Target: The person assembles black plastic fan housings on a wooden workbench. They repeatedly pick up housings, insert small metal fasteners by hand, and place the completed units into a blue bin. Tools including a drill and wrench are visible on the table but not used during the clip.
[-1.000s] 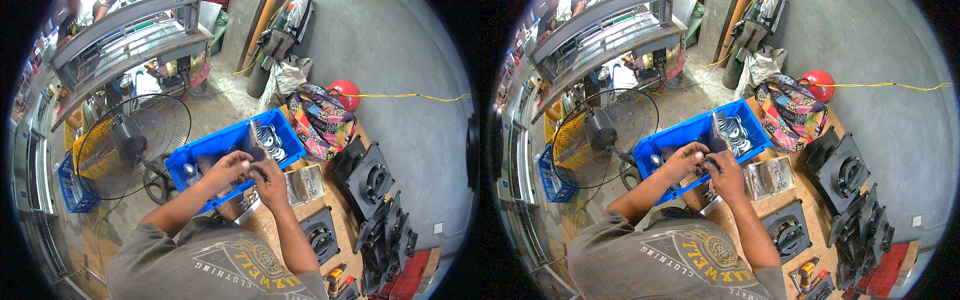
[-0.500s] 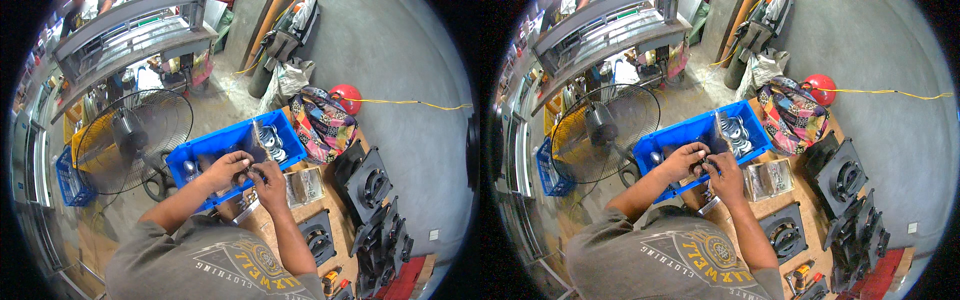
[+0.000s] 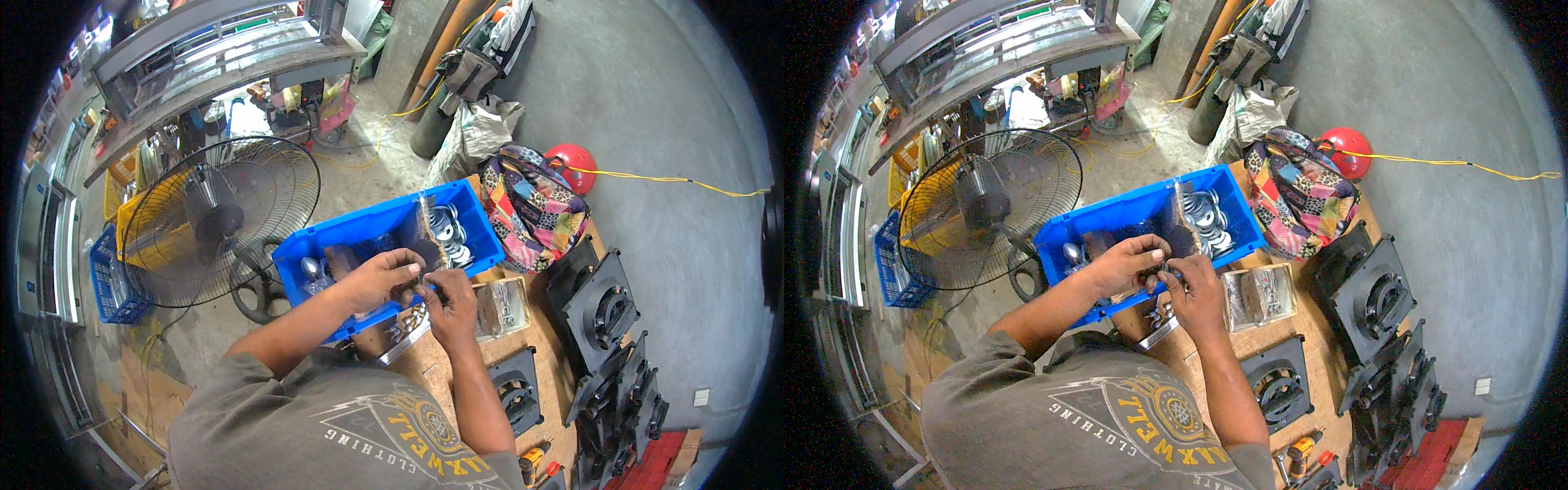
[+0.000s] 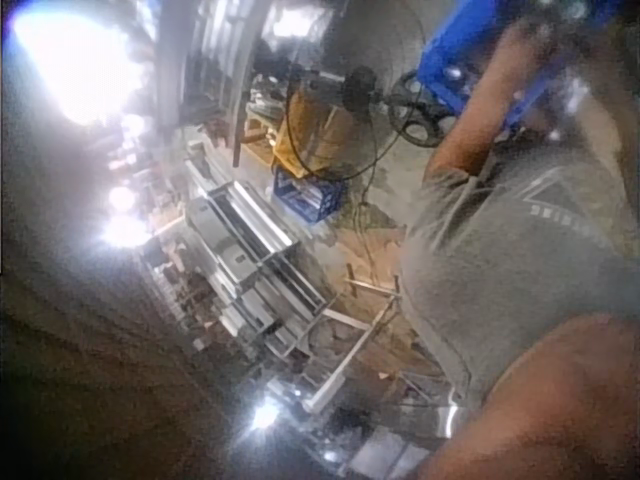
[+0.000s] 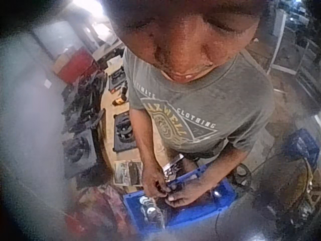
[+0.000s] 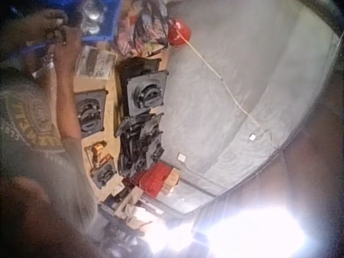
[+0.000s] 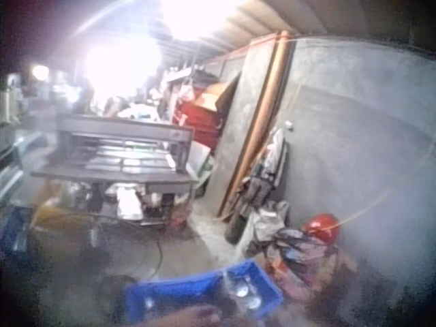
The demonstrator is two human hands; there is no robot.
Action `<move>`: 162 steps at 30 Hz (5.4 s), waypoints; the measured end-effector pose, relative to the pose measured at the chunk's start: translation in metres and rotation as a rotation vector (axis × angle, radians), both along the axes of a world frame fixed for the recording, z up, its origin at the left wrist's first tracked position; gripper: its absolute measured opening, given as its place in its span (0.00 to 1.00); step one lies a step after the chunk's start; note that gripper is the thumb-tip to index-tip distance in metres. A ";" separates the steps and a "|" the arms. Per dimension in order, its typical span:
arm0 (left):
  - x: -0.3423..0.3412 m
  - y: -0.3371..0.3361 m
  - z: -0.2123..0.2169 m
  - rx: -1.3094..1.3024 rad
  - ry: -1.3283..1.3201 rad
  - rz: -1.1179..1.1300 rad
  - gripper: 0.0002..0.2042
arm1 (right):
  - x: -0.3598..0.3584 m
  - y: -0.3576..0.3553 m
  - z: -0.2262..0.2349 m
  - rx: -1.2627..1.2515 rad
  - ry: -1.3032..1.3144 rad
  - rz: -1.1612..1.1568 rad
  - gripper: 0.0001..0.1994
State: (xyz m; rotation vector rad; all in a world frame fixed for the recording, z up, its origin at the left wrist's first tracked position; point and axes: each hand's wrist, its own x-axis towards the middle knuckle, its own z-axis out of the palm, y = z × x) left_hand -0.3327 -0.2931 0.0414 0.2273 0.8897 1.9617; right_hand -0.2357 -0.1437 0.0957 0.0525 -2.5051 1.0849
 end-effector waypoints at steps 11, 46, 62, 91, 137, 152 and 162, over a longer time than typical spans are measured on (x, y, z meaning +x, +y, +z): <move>0.005 -0.006 0.008 0.123 -0.326 -0.108 0.12 | 0.002 0.001 -0.004 -0.020 0.012 -0.015 0.09; 0.011 -0.006 0.012 -0.339 0.892 -0.051 0.12 | 0.038 0.018 -0.012 -0.641 -0.426 -0.041 0.20; -0.086 0.146 0.023 -0.822 1.885 -0.352 0.15 | 0.213 0.041 -0.097 -0.950 -0.421 -0.680 0.13; 0.029 0.175 0.085 -0.582 1.503 -0.303 0.19 | 0.326 0.086 -0.140 0.361 0.064 -1.317 0.14; 0.401 0.258 -0.101 -0.603 -0.091 -0.961 0.09 | 0.487 0.098 -0.151 -0.672 0.012 -1.292 0.17; 0.416 0.276 -0.084 -0.503 0.336 -1.069 0.16 | 0.486 0.094 -0.166 -0.595 0.081 -1.301 0.14; 0.419 0.295 -0.088 -0.727 0.778 -1.113 0.25 | 0.474 0.091 -0.155 -0.668 0.102 -1.361 0.13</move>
